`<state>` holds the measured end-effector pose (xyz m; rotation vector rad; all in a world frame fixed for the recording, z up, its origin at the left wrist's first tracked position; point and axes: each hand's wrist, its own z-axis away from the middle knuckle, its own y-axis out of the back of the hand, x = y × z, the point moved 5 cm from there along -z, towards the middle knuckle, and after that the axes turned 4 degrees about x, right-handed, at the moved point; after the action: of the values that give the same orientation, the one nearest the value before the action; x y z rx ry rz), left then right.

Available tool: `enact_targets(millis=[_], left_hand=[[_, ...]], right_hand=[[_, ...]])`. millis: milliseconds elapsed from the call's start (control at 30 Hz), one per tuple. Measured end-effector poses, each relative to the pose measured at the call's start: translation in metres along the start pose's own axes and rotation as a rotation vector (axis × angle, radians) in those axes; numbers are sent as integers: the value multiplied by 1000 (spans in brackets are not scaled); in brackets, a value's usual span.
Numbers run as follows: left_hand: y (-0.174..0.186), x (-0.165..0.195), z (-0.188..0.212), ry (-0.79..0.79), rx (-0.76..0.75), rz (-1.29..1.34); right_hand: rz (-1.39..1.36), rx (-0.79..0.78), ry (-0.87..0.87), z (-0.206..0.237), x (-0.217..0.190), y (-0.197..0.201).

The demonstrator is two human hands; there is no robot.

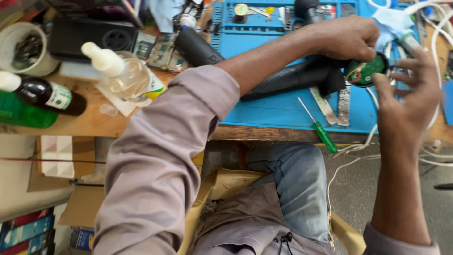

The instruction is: The person connects a white cable to a small green circuit board, then places the board into a black cylindrical housing. They use a green-handled screwdriver to tighten screws on the housing while seated at a cluttered electronics workbench.

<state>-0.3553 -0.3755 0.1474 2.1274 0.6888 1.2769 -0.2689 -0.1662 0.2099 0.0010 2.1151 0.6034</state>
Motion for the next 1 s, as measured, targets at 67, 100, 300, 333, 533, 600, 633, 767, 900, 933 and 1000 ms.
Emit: enact_targets(millis=[67,100,300,333,533,600,633,767,900,933,1000], left_hand=[[3,-4,3,46,8,96],[5,-4,4,54,17,147],[10,5,11,272,-114,352],[11,7,11,298,-122,349],[13,15,0,344,-132,218],[6,18,-13,315,-190,191],[0,21,-18,302,-220,183],[-21,32,-40,255,-357,135],[-18,29,-39,264,-352,245],[-17,27,-36,290,-366,293],[-13,26,-31,241,-323,285]], right_hand=[[171,19,179,28,-30,0],[202,-56,255,37,-41,-7],[375,-503,913,66,-94,-103],[454,-500,954,57,-97,-115],[532,-657,926,28,-95,-134],[516,-650,833,21,-89,-126],[536,-631,824,20,-87,-125],[674,-568,840,18,-77,-124],[704,-597,781,21,-71,-128],[706,-592,792,23,-72,-129],[711,-569,810,24,-78,-132]])
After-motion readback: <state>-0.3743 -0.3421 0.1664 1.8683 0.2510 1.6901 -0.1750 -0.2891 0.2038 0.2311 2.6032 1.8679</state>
